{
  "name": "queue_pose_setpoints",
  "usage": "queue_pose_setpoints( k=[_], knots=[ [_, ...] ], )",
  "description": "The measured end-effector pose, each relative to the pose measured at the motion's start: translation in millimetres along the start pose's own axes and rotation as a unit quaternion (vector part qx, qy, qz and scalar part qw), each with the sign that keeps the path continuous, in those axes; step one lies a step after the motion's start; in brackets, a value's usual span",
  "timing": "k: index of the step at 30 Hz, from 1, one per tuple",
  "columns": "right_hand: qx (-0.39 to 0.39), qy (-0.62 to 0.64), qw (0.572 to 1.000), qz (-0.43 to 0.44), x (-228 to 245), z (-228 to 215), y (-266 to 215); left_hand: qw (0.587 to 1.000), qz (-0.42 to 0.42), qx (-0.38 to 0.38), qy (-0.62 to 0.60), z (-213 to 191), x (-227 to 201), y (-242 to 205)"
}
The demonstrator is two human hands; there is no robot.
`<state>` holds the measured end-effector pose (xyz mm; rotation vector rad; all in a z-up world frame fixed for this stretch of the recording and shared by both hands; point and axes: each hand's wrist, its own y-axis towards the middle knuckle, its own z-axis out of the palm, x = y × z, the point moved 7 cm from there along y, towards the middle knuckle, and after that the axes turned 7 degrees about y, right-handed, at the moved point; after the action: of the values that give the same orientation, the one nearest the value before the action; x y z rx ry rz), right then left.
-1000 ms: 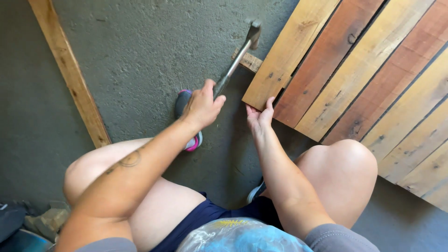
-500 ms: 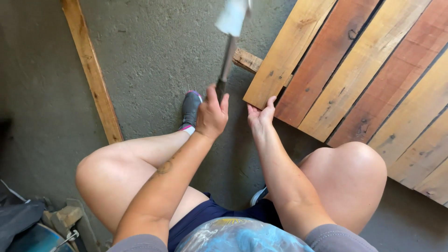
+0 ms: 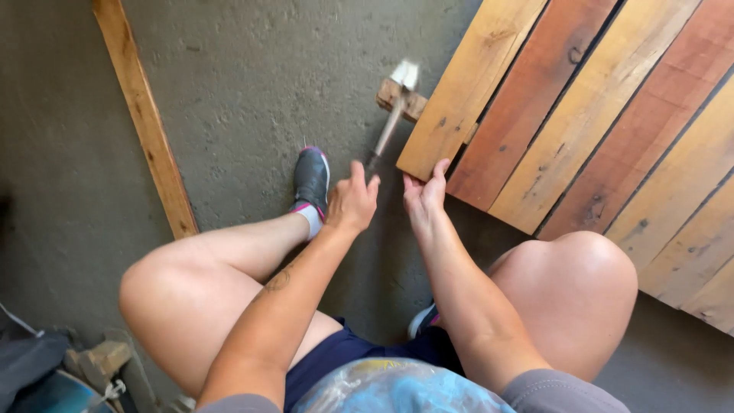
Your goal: Dismantling a wooden structure by prying boards apart with a hammer and removing nails.
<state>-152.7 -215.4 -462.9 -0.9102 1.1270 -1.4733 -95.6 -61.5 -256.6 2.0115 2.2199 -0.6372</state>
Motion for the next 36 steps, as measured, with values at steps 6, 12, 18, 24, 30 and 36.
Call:
queue_pose_setpoints(
  k=[6, 12, 18, 24, 30, 36],
  knots=[
    [0.005, -0.014, 1.000, -0.025, 2.3, -4.2, -7.6, 0.994, -0.042, 0.081, -0.056, -50.1, -42.0, -8.8],
    [0.014, -0.005, 1.000, -0.014, -3.2, -3.7, -5.9, 0.999, -0.029, 0.011, -0.014, -40.4, -23.1, -20.1],
    [0.011, -0.009, 0.999, -0.031, 0.0, -12.2, -0.5, 0.991, -0.066, 0.115, -0.015, -33.5, -20.7, -7.5],
    [-0.003, -0.001, 1.000, -0.021, -0.2, -16.0, 9.0, 0.985, 0.018, -0.161, -0.059, -55.6, -37.1, -10.9],
    [0.032, 0.007, 0.999, -0.034, -8.1, -5.8, 15.3, 0.991, -0.080, 0.101, 0.037, 4.5, -4.1, 0.3],
    [0.017, -0.004, 1.000, -0.017, -2.4, -7.0, 1.1, 0.984, 0.010, -0.142, -0.102, -96.4, -66.3, -14.9]
  ],
)
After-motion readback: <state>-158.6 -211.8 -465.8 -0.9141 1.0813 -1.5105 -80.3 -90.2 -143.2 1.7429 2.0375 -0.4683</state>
